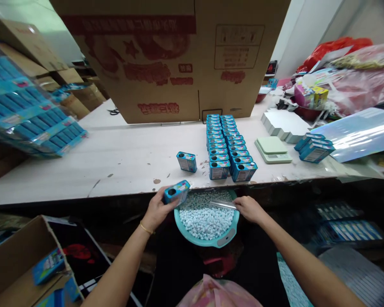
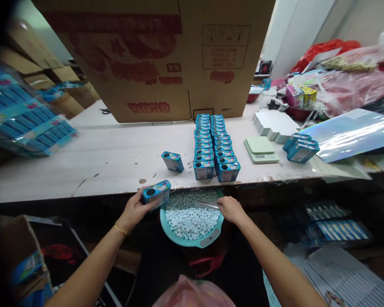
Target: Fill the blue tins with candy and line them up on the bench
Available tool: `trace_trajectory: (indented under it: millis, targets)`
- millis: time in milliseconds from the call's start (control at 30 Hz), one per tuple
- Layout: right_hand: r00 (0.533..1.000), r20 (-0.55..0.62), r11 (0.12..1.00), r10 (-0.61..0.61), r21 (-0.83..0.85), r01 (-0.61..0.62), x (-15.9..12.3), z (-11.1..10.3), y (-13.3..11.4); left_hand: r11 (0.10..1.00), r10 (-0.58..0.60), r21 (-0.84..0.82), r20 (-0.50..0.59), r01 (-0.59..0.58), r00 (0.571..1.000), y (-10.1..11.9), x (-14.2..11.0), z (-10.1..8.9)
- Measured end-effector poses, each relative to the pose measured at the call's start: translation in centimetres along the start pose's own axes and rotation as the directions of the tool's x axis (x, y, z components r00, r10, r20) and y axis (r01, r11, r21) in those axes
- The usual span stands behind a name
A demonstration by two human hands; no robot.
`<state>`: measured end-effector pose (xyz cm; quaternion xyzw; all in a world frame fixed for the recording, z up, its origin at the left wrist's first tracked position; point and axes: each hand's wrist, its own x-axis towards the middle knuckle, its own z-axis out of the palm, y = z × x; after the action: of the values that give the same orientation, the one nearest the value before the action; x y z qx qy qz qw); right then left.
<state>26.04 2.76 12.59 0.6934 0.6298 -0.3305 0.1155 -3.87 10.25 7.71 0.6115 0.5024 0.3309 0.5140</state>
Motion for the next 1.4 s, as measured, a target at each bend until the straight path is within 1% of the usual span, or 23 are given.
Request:
trace_trajectory:
  millis: [67, 167, 233, 300, 367, 433, 500, 567, 600, 633, 700, 733, 767, 800, 867, 933, 967, 1033, 1100, 1200, 1267, 1333, 1400]
  targets:
    - [0.999, -0.026, 0.993, -0.045, 0.110, 0.047, -0.2, 0.3, -0.4, 0.988, -0.059, -0.148, -0.127, 0.040, 0.990, 0.5, 3.2, -0.7]
    - [0.995, -0.061, 0.971, -0.085, 0.219, 0.096, -0.8, 1.0, -1.0, 0.945, -0.143, -0.325, -0.321, 0.033, 0.936, -0.1, 8.2, -1.9]
    - [0.994, -0.064, 0.957, -0.092, 0.270, 0.107, -1.3, 1.8, -1.1, 0.927, -0.203, -0.368, -0.346, 0.066, 0.916, -1.0, 10.5, -2.9]
    - [0.996, -0.048, 0.944, -0.075, 0.319, 0.086, -1.7, 2.8, -0.7, 0.907, -0.245, -0.401, -0.253, 0.129, 0.936, -1.9, 11.6, -3.6]
    - [0.999, -0.024, 0.931, -0.045, 0.361, 0.050, -1.8, 3.8, -0.1, 0.874, -0.251, -0.451, -0.100, 0.181, 0.963, -2.7, 11.6, -3.7]
    - [1.000, -0.007, 0.919, -0.028, 0.394, 0.029, -1.5, 4.7, 0.3, 0.845, -0.222, -0.488, 0.049, 0.218, 0.974, -3.0, 11.1, -2.9]
    - [0.999, -0.005, 0.909, -0.038, 0.415, 0.037, -0.9, 5.2, 0.3, 0.850, -0.171, -0.476, 0.153, 0.224, 0.973, -2.9, 10.6, -1.4]
    - [0.998, -0.005, 0.905, -0.059, 0.421, 0.055, -0.1, 5.5, 0.0, 0.885, -0.130, -0.411, 0.231, 0.218, 0.964, -2.6, 10.5, -0.2]
    - [0.998, -0.004, 0.906, -0.066, 0.419, 0.062, 0.2, 5.5, -0.3, 0.905, -0.125, -0.373, 0.232, 0.207, 0.965, -2.4, 10.7, 0.2]
    - [0.997, -0.001, 0.906, -0.072, 0.418, 0.066, 0.5, 5.5, -0.6, 0.921, -0.137, -0.338, 0.188, 0.194, 0.973, -2.2, 11.0, 0.3]
    - [0.996, 0.012, 0.900, -0.083, 0.431, 0.070, 0.8, 5.5, -1.1, 0.947, -0.179, -0.272, -0.015, 0.168, 0.984, -2.0, 11.8, -0.2]
    - [0.996, 0.016, 0.893, -0.090, 0.444, 0.074, 0.9, 5.4, -1.3, 0.963, -0.178, -0.224, -0.115, 0.149, 0.977, -1.9, 12.4, -0.6]
    - [0.995, 0.019, 0.885, -0.098, 0.458, 0.078, 0.9, 5.4, -1.5, 0.978, -0.153, -0.165, -0.162, 0.126, 0.975, -1.8, 13.1, -1.2]
    - [0.995, 0.020, 0.878, -0.101, 0.471, 0.080, 0.9, 5.3, -1.6, 0.990, -0.112, -0.101, -0.140, 0.099, 0.984, -1.7, 13.9, -1.6]
    - [0.995, 0.013, 0.870, -0.098, 0.486, 0.079, 0.8, 5.4, -1.8, 0.999, -0.030, -0.012, 0.069, 0.031, 0.997, -1.6, 15.4, -2.0]
    - [0.996, 0.003, 0.864, -0.088, 0.498, 0.075, 0.7, 5.5, -1.9, 1.000, -0.003, -0.016, 0.264, 0.007, 0.964, -1.6, 16.7, -1.7]
    - [0.996, 0.003, 0.860, -0.084, 0.506, 0.071, 0.6, 5.6, -1.9, 0.999, -0.001, -0.030, 0.305, 0.010, 0.952, -1.5, 17.1, -1.4]
    - [0.997, 0.006, 0.846, -0.074, 0.529, 0.060, 0.4, 6.0, -1.8, 0.998, 0.015, -0.058, 0.290, 0.002, 0.957, -1.5, 17.5, -0.7]
    - [0.998, 0.014, 0.829, -0.059, 0.558, 0.041, 0.2, 6.4, -1.6, 0.996, 0.052, -0.079, 0.200, -0.036, 0.978, -1.5, 17.2, -0.4]
    - [0.999, 0.020, 0.809, -0.044, 0.587, 0.024, -0.1, 7.1, -1.2, 0.995, 0.055, -0.085, 0.101, -0.046, 0.993, -1.8, 15.9, -1.1]
    - [0.999, 0.028, 0.804, -0.034, 0.594, 0.010, -0.1, 7.4, -1.0, 0.993, -0.003, -0.121, 0.119, 0.017, 0.993, -2.4, 14.8, -2.0]
    - [0.999, 0.043, 0.801, -0.019, 0.598, -0.010, 0.0, 7.6, -1.0, 0.972, -0.058, -0.215, 0.181, 0.097, 0.982, -3.1, 13.5, -2.6]
    - [0.998, 0.055, 0.799, -0.010, 0.600, -0.025, 0.1, 7.6, -1.2, 0.948, -0.060, -0.293, 0.226, 0.126, 0.972, -3.9, 12.2, -2.6]
